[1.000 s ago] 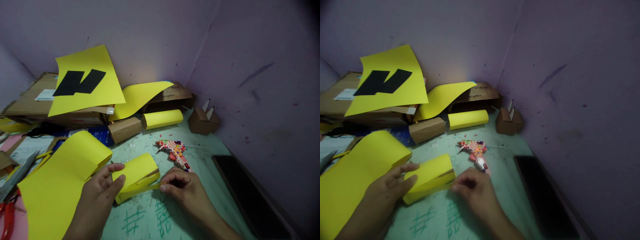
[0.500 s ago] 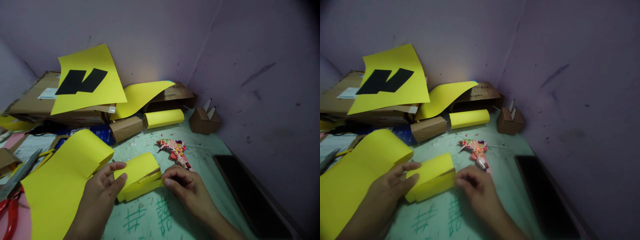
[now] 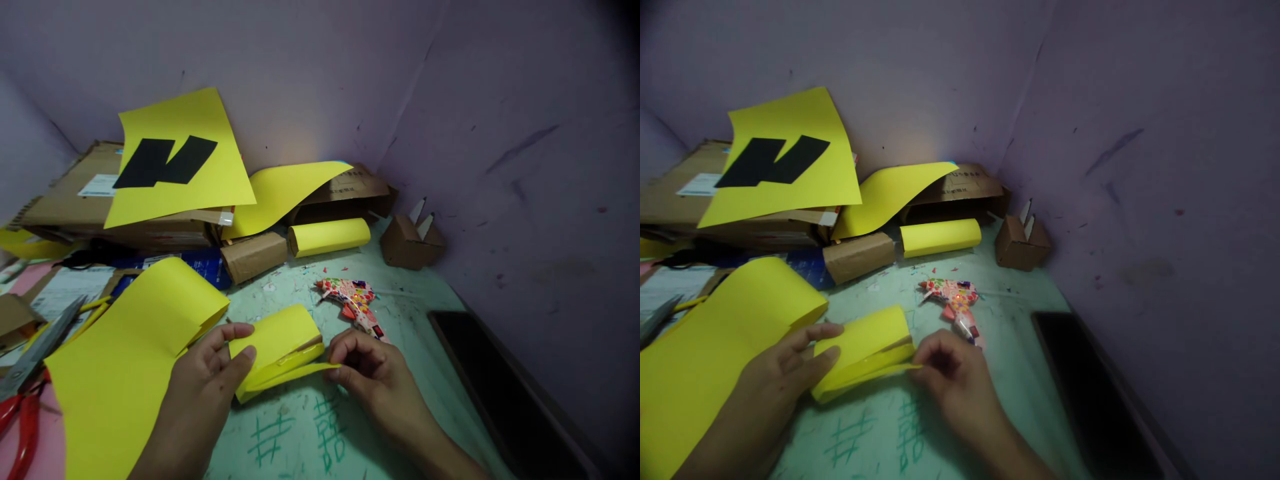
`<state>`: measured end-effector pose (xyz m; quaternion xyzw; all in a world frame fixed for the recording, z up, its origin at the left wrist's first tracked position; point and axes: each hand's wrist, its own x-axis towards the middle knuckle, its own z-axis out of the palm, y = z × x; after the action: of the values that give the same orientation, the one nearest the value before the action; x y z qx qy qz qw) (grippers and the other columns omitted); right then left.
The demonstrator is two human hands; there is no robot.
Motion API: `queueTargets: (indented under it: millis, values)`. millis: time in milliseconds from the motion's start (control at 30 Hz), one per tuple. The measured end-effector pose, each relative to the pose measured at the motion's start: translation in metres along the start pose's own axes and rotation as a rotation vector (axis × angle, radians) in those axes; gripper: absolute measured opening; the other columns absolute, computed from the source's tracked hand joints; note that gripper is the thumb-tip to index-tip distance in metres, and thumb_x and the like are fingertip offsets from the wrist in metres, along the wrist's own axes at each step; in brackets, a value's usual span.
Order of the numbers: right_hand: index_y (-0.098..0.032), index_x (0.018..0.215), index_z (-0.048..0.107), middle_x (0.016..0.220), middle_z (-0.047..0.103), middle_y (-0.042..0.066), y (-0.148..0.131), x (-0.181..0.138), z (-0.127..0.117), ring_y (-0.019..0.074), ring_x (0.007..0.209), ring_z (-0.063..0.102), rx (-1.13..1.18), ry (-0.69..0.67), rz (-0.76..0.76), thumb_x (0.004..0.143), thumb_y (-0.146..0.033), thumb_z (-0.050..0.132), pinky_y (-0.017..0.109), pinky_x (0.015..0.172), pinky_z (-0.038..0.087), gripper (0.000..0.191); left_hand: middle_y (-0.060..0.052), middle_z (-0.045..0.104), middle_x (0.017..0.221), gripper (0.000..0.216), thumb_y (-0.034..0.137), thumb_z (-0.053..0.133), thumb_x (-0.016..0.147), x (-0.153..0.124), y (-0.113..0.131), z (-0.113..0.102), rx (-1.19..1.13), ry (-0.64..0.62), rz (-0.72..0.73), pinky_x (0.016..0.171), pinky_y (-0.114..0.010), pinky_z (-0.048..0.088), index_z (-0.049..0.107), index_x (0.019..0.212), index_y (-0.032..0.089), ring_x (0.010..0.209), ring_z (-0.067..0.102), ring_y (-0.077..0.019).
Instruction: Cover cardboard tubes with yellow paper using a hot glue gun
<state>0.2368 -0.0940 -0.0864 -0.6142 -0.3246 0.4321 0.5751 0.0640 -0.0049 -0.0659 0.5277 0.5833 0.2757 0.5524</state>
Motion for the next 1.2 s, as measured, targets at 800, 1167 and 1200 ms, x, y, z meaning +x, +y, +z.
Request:
queueTargets:
  millis: [800,1167,1200]
  values:
    - [-0.021,0.069,0.062,0.07,0.062,-0.001,0.012,0.006,-0.004,0.014,0.067,0.058,-0.29,0.089,-0.456,0.071,-0.006,0.057,0.024,0.06,0.045,0.016,0.005,0.051,0.05,0.045,0.045,0.069,0.059,0.001,0.001,0.0,-0.027,-0.003,-0.026,0.045,-0.027,0.043,0.062,0.095,0.019,0.051,0.058,-0.02]
    - [-0.021,0.067,0.064,0.065,0.063,-0.002,0.006,0.006,0.004,0.0132,0.061,0.057,-0.295,0.172,-0.284,0.069,-0.015,0.063,0.022,0.055,0.045,0.006,0.003,0.055,0.054,0.044,0.047,0.067,0.061,0.0,0.001,-0.001,-0.02,-0.023,-0.024,0.046,-0.026,0.041,0.061,0.095,0.02,0.054,0.059,-0.0198]
    - [-0.021,0.067,0.064,0.065,0.063,-0.002,0.006,0.006,0.004,0.0131,0.06,0.057,-0.296,0.17,-0.277,0.07,-0.015,0.063,0.022,0.055,0.045,0.006,0.003,0.056,0.055,0.044,0.046,0.067,0.061,0.001,0.001,-0.001,-0.02,-0.028,-0.026,0.046,-0.026,0.041,0.06,0.096,0.02,0.054,0.059,-0.0194]
